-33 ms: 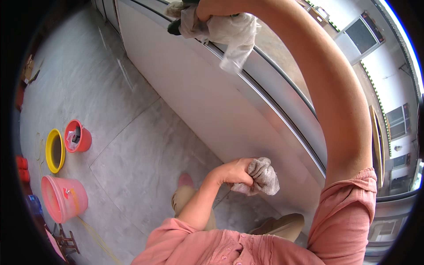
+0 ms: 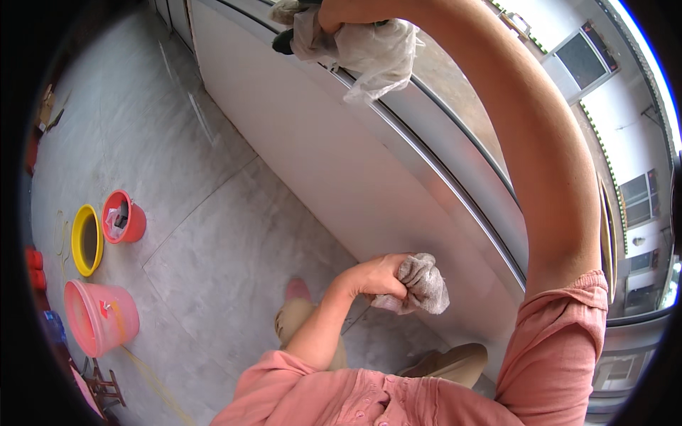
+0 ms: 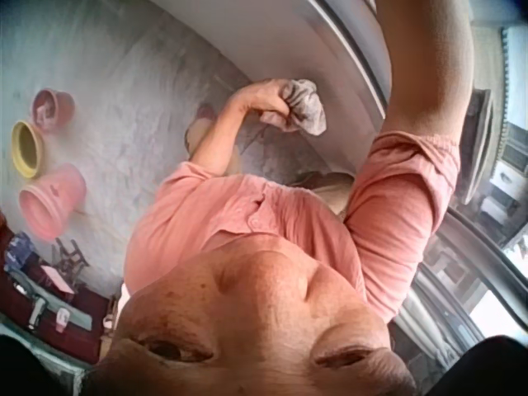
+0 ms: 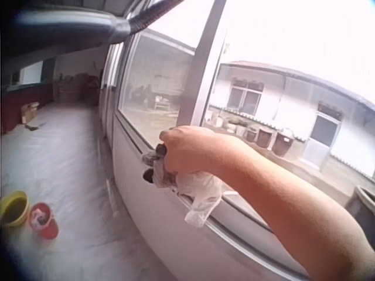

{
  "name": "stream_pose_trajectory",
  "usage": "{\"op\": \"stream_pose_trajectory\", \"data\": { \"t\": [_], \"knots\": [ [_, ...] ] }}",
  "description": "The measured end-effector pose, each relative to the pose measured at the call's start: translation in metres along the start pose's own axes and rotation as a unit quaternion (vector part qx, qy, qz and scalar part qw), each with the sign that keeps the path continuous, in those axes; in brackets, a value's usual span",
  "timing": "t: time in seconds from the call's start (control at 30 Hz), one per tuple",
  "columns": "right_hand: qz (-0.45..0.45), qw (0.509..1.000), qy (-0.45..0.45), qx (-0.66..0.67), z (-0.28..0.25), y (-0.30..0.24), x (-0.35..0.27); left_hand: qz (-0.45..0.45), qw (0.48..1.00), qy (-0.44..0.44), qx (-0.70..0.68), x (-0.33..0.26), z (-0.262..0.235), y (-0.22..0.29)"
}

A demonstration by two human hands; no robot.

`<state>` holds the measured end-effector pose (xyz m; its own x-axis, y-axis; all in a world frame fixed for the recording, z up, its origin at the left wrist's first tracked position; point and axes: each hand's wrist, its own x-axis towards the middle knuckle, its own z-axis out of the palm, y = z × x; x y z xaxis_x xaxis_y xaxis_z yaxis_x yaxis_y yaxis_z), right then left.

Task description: The person sits on a small stool and wipes the lower frame and glass of a large window using two cloths. They alternate between the cloths to clean the horizontal and vertical sections of the window frame and the glass surface.

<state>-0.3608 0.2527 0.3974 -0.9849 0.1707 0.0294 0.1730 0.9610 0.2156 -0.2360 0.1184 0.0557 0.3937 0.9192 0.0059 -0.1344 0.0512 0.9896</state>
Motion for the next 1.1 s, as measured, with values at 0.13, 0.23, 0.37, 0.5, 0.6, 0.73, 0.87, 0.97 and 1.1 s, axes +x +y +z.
{"op": "stream_pose_trajectory", "data": {
  "t": [0.13,0.23,0.37,0.5,0.6,0.73,0.87,0.97,1.1],
  "knots": [
    [-0.029,0.999,-0.004,0.015,-0.006,-0.005,0.008,0.001,1.000,0.015,0.001,-0.005,-0.006,0.008],
    [-0.159,0.965,0.205,0.030,0.040,0.012,-0.002,-0.013,0.997,0.067,0.027,-0.015,-0.011,0.002],
    [-0.146,0.947,0.260,-0.122,0.111,0.022,-0.054,-0.008,0.997,0.062,0.044,0.000,-0.005,0.000],
    [-0.048,0.970,0.235,-0.030,0.114,0.012,-0.107,-0.042,0.997,0.059,0.041,0.006,0.005,-0.006],
    [-0.009,0.967,0.255,0.006,0.117,0.005,-0.186,-0.042,0.998,0.040,0.006,0.004,0.010,0.004],
    [0.096,0.965,0.243,-0.020,0.128,-0.010,-0.343,-0.037,0.998,0.023,-0.035,0.010,0.020,-0.002],
    [0.264,0.916,0.302,-0.012,0.130,-0.032,-0.495,-0.040,0.999,0.023,-0.026,0.026,0.042,-0.015],
    [0.380,0.879,0.280,-0.065,0.121,-0.054,-0.567,-0.046,0.998,0.011,-0.032,0.032,0.053,-0.021],
    [0.517,0.810,0.244,0.127,0.100,-0.073,-0.603,-0.055,0.997,-0.014,-0.051,0.034,0.056,-0.029]
  ]
}}
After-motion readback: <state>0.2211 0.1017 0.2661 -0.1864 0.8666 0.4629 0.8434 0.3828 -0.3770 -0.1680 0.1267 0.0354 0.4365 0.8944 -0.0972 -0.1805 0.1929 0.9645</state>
